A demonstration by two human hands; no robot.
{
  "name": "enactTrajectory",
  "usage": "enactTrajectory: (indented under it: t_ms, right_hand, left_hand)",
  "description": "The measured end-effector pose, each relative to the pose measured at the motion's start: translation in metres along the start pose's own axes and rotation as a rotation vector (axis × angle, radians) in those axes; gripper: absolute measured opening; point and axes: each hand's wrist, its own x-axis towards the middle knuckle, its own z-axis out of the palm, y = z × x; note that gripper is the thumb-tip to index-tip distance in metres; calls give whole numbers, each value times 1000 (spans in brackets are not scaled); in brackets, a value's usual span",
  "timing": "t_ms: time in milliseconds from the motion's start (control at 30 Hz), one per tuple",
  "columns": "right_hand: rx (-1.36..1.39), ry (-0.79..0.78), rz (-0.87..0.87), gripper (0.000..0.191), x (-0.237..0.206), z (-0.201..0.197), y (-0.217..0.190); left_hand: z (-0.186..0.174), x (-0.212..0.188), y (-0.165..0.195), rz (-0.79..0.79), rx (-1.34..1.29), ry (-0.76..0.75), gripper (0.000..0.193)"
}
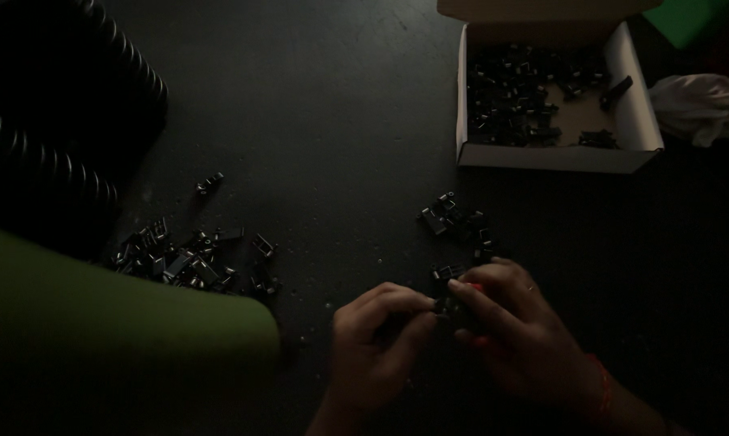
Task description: The person sits at a dark workbench sorting small black plastic buckle parts from a pile on the table. They fit the components together by hand and occasionally use red-handled pliers, placing finished pieces into an open box filled with similar parts.
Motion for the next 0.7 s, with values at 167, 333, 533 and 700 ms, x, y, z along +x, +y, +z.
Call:
enactTrajectory:
  t_ms: [167, 333, 533, 700]
  right_hand:
    - [-53, -2, -17, 56, -1, 0, 1]
    - [-23, -31, 45, 55, -10, 2, 6]
    - [135, -99, 103, 52, -15, 3, 13]
    - [166, -88, 77, 49, -10, 4, 15]
  left_hand:
    - [-1, -3, 0, -16, -4, -14, 4]
    - [-2, -2, -1, 75, 6, -29, 3]
    - [-5, -2, 3, 35, -8, -76, 8]
    - [-6, 2, 1, 1, -40, -51, 6]
